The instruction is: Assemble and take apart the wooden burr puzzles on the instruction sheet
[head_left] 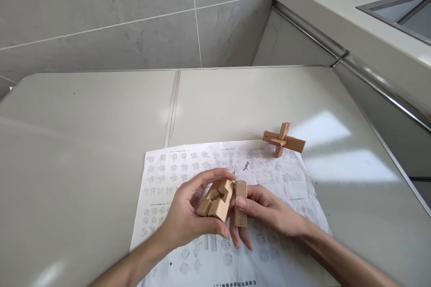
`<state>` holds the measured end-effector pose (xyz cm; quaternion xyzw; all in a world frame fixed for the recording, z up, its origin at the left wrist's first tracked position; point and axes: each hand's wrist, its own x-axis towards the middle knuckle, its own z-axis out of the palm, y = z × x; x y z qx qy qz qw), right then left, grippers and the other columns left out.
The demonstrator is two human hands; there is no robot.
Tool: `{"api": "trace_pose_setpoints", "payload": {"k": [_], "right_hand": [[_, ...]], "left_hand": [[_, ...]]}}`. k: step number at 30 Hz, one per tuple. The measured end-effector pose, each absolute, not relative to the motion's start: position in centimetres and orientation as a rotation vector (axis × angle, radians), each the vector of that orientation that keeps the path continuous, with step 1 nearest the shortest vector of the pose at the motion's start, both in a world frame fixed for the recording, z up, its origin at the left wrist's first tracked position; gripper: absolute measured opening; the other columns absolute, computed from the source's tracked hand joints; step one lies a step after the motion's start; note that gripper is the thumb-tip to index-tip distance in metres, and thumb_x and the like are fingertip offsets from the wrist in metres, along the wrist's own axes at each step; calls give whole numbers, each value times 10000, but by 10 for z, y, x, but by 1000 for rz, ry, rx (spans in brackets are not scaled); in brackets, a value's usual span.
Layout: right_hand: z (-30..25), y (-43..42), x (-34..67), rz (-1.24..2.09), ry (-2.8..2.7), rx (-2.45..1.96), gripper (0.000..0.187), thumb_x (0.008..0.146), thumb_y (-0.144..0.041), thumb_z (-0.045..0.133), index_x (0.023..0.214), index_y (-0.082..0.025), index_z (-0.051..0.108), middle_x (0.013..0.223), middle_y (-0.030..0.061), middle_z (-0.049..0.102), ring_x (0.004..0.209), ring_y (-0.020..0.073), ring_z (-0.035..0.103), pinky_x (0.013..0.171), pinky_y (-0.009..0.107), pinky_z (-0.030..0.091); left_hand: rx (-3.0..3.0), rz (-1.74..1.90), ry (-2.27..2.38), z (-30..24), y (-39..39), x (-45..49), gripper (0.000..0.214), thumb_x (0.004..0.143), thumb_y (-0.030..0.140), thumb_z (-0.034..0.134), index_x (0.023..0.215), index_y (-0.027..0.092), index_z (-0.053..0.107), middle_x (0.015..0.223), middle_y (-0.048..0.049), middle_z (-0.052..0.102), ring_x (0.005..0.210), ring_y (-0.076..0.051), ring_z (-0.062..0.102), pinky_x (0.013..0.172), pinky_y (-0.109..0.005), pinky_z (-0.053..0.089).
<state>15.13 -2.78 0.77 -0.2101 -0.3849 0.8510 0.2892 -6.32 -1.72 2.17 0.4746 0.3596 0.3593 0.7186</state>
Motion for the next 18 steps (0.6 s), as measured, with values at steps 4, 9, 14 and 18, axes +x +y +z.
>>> {"api": "trace_pose_setpoints", "payload": {"k": [4, 9, 14, 18], "right_hand": [[0, -30, 152, 2343, -1004, -558, 591, 1091, -620, 505, 845, -122, 705, 671, 61, 729, 448, 114, 614, 519, 251, 534], [0, -29, 149, 2364, -930, -575, 482, 1063, -555, 614, 847, -130, 693, 661, 27, 704, 436, 93, 589, 443, 198, 479], [2, -29, 149, 2362, -872, -582, 411, 1060, -476, 647, 854, -124, 702, 693, 23, 690, 498, 93, 616, 455, 182, 509], [-2, -32, 150, 2356, -735, -605, 385, 1058, -479, 649, 888, -134, 676, 674, 11, 673, 481, 95, 596, 426, 181, 478]], "left_hand": [[1260, 790, 790, 20, -18, -62, 811, 581, 367, 1061, 1324, 324, 738, 1192, -80, 730, 1022, -265, 721, 886, -365, 625], [1297, 756, 798, 18, -21, -62, 883, 573, 391, 1059, 1382, 375, 707, 1241, -80, 723, 1126, -314, 715, 975, -443, 615], [1041, 809, 767, 17, -18, -61, 853, 617, 582, 990, 1367, 284, 713, 1320, -121, 719, 1199, -319, 705, 1061, -457, 591], [630, 854, 821, 17, -6, -61, 696, 934, 786, 615, 1270, 189, 743, 1350, -164, 708, 1153, -276, 695, 1019, -418, 592]]}}
